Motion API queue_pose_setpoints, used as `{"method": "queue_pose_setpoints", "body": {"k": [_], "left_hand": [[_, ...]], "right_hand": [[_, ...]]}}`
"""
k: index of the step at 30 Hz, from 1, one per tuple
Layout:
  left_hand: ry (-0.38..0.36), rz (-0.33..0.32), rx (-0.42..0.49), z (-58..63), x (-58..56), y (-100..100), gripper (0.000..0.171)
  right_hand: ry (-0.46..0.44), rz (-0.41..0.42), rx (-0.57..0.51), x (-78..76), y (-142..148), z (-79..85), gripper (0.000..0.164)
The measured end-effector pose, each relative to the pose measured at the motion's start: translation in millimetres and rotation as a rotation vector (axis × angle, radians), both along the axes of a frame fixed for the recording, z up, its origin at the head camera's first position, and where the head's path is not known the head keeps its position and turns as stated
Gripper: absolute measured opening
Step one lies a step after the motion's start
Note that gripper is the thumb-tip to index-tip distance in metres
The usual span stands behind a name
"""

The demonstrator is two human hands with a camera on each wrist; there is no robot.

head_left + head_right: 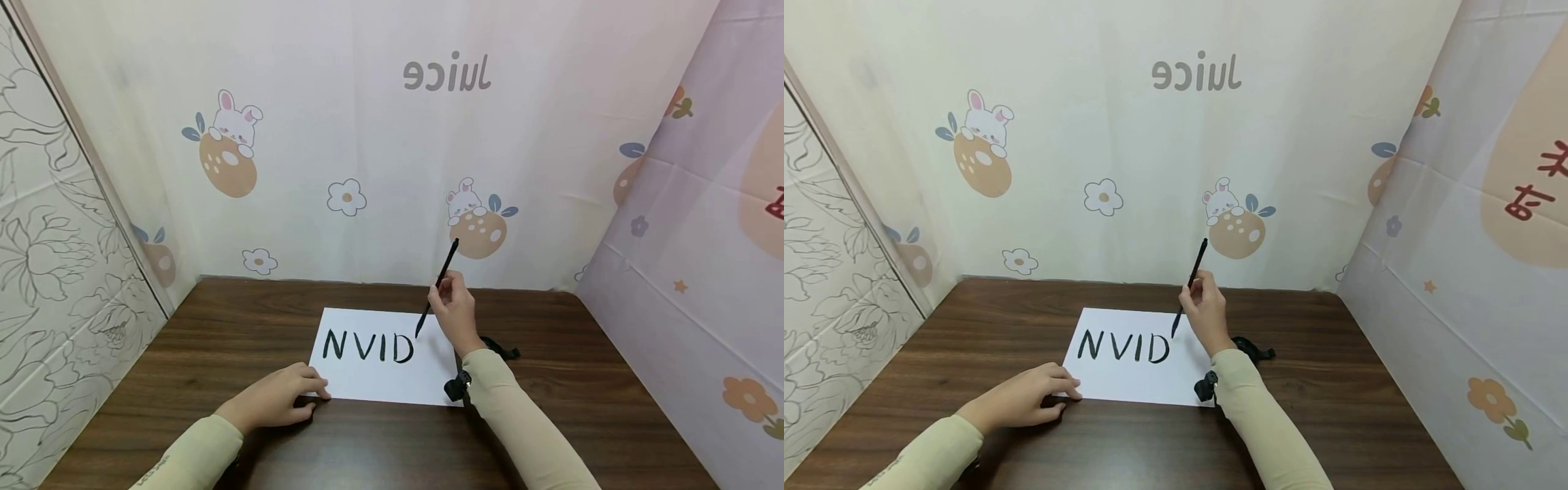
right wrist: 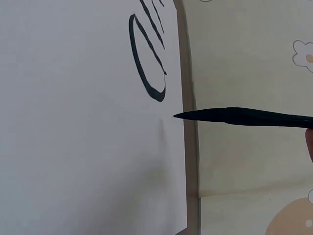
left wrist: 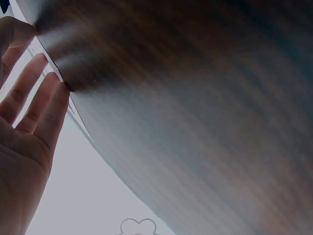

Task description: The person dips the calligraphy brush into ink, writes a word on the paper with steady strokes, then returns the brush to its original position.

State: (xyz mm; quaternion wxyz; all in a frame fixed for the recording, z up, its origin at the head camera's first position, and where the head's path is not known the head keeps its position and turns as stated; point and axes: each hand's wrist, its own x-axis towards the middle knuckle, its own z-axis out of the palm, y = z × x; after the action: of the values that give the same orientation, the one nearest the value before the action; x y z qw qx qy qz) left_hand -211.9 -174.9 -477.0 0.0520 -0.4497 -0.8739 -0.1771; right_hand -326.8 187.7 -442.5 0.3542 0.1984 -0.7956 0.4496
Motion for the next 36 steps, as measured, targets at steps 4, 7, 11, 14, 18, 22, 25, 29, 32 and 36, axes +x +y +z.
{"method": "queue_pose_setpoints", "body": {"k": [4,7,11,14,18,22,25,29,32,36], "left_hand": [[-0.012,0.011,-0.009,0.3,0.4,0.3,0.023],[-0.010,0.012,-0.007,0.2,0.5,0.2,0.023],[0.007,0.001,0.003,-0.5,0.4,0.0,0.023],[0.012,-0.002,0.007,-0.9,0.2,0.1,0.023],[0.004,0.004,0.002,-0.9,-0.4,0.4,0.023],[-0.002,0.007,-0.001,-0.9,-0.3,0.1,0.023],[-0.001,0.005,-0.001,-1.2,-0.1,-0.1,0.023],[0.007,0.000,0.002,-1.9,-0.4,-0.1,0.022],[0.016,-0.006,0.010,-1.9,-0.6,-0.1,0.022],[0.029,-0.015,0.021,-1.2,-0.1,-0.1,0.023]], "right_hand": [[0.009,-0.011,0.001,-1.4,2.1,-3.5,0.020],[0.021,-0.011,0.001,-1.5,2.8,-5.1,0.020],[0.027,-0.004,0.000,-1.2,3.3,-5.9,0.020],[0.029,-0.006,0.004,-1.5,3.8,-6.6,0.019],[0.036,-0.008,0.011,-1.9,4.9,-7.6,0.019],[0.039,0.003,0.012,-1.7,6.0,-9.0,0.020],[0.047,0.011,0.013,-0.8,6.7,-10.2,0.021],[0.057,0.014,0.019,0.7,7.5,-11.9,0.021],[0.051,0.017,0.027,1.6,7.4,-12.0,0.021],[0.028,0.020,0.036,2.5,6.7,-11.7,0.021]]}}
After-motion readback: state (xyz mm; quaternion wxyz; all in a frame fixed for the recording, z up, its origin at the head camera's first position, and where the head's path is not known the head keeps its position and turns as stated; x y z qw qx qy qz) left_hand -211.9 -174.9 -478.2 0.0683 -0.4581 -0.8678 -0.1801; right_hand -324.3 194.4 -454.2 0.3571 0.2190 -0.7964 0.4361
